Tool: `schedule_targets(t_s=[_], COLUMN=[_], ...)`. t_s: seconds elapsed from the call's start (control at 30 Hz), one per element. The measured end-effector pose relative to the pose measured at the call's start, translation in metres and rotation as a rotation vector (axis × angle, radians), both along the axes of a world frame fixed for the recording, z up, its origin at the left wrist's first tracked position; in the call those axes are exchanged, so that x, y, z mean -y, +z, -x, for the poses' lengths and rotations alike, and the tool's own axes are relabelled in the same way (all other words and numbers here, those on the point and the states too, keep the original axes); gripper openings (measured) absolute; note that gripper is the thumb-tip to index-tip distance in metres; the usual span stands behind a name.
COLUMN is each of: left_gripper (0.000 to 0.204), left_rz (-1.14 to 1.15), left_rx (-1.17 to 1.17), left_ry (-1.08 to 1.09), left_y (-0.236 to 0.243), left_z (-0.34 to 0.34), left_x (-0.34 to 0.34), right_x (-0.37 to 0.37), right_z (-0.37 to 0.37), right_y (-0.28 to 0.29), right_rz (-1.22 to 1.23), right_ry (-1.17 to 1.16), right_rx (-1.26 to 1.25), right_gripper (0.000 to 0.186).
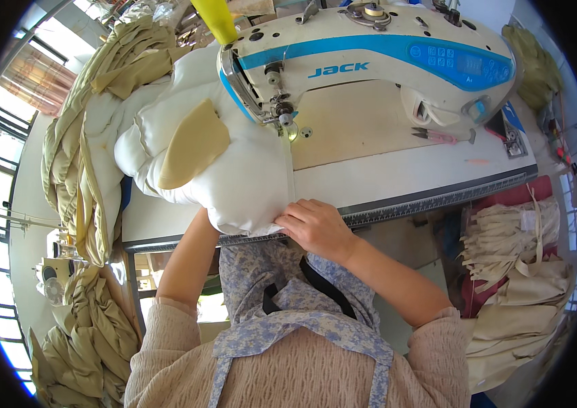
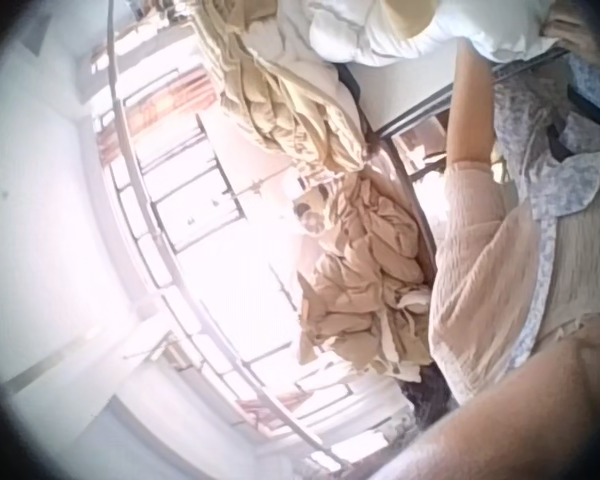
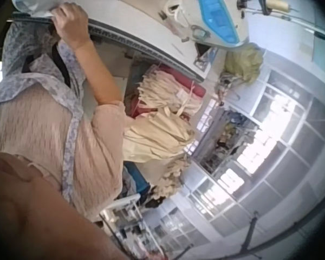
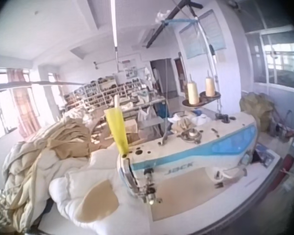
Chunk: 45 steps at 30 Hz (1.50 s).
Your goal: The person sews a beige puffer jacket using a sewing machine, aligning the zipper and stitching along the edge. They then turn the jacket inside out and zip it closed to inspect the finished seam.
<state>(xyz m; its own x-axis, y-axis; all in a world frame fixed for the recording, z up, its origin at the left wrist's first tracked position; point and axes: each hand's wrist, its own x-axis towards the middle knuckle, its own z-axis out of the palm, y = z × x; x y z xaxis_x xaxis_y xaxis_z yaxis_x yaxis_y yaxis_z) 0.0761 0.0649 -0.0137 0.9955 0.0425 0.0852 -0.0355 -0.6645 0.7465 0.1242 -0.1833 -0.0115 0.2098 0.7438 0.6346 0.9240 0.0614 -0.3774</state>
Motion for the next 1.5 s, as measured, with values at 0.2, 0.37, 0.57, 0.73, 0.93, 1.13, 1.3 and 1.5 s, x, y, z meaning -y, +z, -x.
schedule_targets(t_s=[0.2, 0.37, 0.57, 0.73, 0.93, 1.13, 1.3, 1.5], left_gripper=[0.047, 0.046, 0.046, 0.045, 0.045, 0.044, 0.044, 0.043], left_rz=[0.000, -0.004, -0.009, -0.018, -0.019, -0.016, -0.017, -0.015], left_rx=[0.003, 0.013, 0.018, 0.023, 0.037, 0.032, 0.029, 0.029], left_ry=[0.003, 0.001, 0.000, 0.008, 0.010, 0.006, 0.006, -0.004], left_y=[-0.004, -0.004, -0.002, 0.002, 0.002, 0.004, 0.002, 0.001], left_z=[-0.002, -0.009, -0.013, -0.014, -0.013, -0.017, -0.016, -0.018], left_x=[0.007, 0.008, 0.007, 0.005, 0.007, 0.002, 0.002, 0.001], right_x=[0.001, 0.002, 0.002, 0.003, 0.002, 0.007, 0.007, 0.003], right_z=[0.001, 0.001, 0.002, 0.001, 0.002, -0.013, -0.022, -0.006], right_y=[0.000, 0.003, 0.002, 0.001, 0.000, 0.011, 0.015, 0.004], right_rz=[0.009, 0.016, 0.015, 0.018, 0.045, 0.059, 0.029, -0.026], right_ry=[0.004, -0.007, 0.001, 0.019, 0.033, 0.120, 0.147, 0.014], right_rx=[-0.001, -0.005, -0.014, -0.019, 0.014, -0.006, 0.002, -0.021], right_gripper=[0.027, 0.027, 0.028, 0.028, 0.028, 0.031, 0.031, 0.024])
